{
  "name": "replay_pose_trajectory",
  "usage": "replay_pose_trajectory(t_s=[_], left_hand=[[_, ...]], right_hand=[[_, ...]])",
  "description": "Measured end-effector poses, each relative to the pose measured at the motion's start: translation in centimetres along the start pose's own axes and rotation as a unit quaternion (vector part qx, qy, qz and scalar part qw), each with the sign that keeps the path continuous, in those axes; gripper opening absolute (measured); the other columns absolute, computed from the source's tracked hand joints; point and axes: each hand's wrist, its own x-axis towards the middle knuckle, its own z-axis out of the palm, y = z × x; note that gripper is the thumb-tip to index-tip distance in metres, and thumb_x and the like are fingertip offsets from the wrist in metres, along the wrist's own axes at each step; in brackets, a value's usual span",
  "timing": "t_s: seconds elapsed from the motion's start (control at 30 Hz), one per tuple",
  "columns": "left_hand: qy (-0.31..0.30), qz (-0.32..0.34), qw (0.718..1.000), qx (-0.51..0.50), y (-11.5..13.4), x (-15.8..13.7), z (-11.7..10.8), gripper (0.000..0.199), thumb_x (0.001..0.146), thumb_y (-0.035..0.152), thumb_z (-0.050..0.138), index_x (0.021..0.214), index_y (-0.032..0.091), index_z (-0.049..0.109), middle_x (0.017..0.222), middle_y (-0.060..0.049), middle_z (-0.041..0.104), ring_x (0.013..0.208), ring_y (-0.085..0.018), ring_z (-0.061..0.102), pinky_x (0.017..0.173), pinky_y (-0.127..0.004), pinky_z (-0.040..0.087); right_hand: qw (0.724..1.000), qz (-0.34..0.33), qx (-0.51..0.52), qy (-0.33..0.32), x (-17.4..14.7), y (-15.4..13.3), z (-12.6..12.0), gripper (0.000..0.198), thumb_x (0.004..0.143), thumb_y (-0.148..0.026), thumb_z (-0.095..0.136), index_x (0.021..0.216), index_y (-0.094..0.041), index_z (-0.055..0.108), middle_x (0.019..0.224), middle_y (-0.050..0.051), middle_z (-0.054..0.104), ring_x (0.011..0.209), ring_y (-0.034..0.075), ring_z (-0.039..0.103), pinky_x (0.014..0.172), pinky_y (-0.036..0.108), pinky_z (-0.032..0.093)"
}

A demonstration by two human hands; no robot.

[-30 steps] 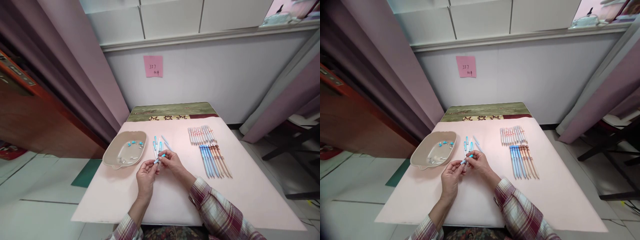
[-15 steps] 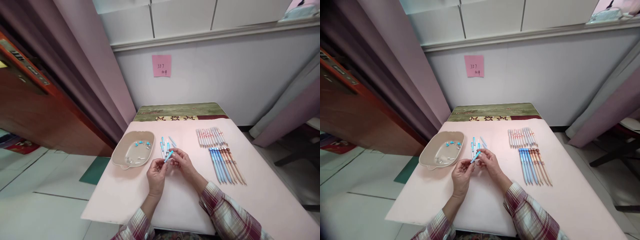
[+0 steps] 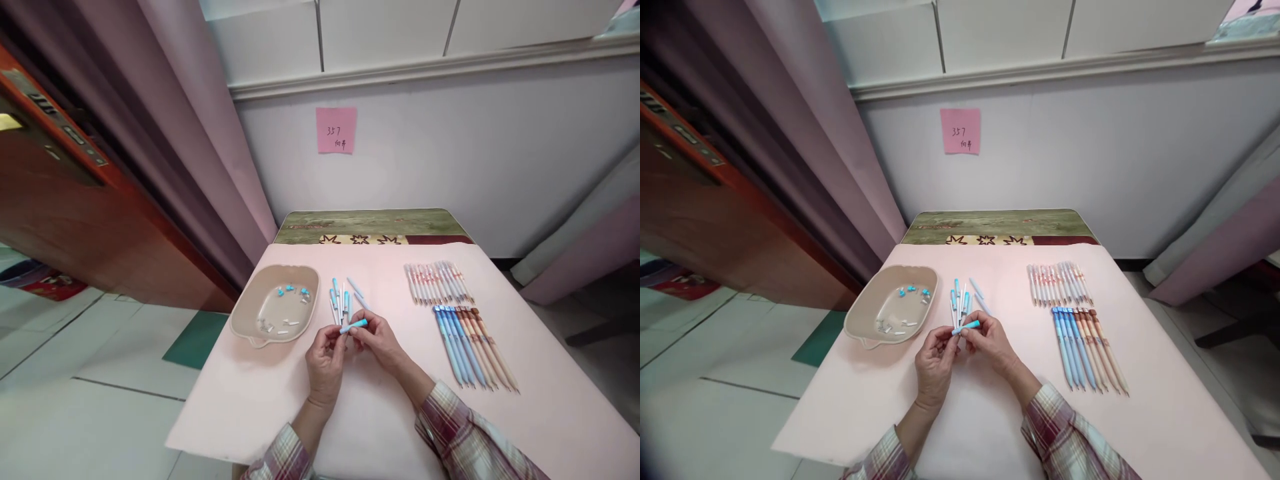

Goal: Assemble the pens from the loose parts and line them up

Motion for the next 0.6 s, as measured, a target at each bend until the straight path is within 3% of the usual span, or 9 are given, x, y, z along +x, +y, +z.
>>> replay_pose_trajectory(t_s=[0.27,0.4,0.47,0.6], left_hand=[[0.000,-0.021,1.000,-0.008,0.3,-0.4,0.1,0.021,0.087,0.034,0.058,0.103,0.019,0.062,0.088,-0.007,0.068,0.071,-0.016,0.065,0.064,-0.026,0.053],[0.010,-0.020,1.000,-0.010,1.8,-1.2,-0.3,0.037,0.085,0.031,0.061,0.121,0.020,0.055,0.097,-0.008,0.068,0.070,-0.015,0.065,0.066,-0.028,0.054],[0.021,-0.003,1.000,0.002,3.8,-0.6,-1.6,0.042,0.084,0.030,0.063,0.124,0.020,0.053,0.099,-0.008,0.067,0.072,-0.015,0.064,0.069,-0.029,0.054],[0.090,0.074,0.987,0.108,8.3,4.8,-6.6,0.018,0.081,0.031,0.064,0.093,0.018,0.066,0.091,-0.007,0.069,0.081,-0.018,0.063,0.077,-0.030,0.050]], right_hand=[[0.987,-0.054,-0.150,0.003,-0.5,-0.2,0.1,0.023,0.078,-0.040,0.070,0.086,-0.019,0.064,0.075,0.002,0.061,0.057,0.013,0.053,0.051,0.025,0.045],[0.983,-0.064,-0.173,0.021,-0.6,-0.1,-0.3,0.021,0.079,-0.038,0.070,0.086,-0.019,0.068,0.073,0.002,0.062,0.058,0.013,0.053,0.053,0.025,0.044],[0.986,-0.060,-0.150,0.048,-0.5,-0.1,-0.6,0.021,0.080,-0.039,0.069,0.086,-0.019,0.069,0.067,0.001,0.060,0.056,0.013,0.051,0.052,0.025,0.043],[0.982,-0.076,-0.120,0.122,-0.4,-0.2,-1.1,0.026,0.082,-0.044,0.065,0.086,-0.019,0.070,0.059,-0.001,0.053,0.052,0.012,0.045,0.049,0.025,0.039]])
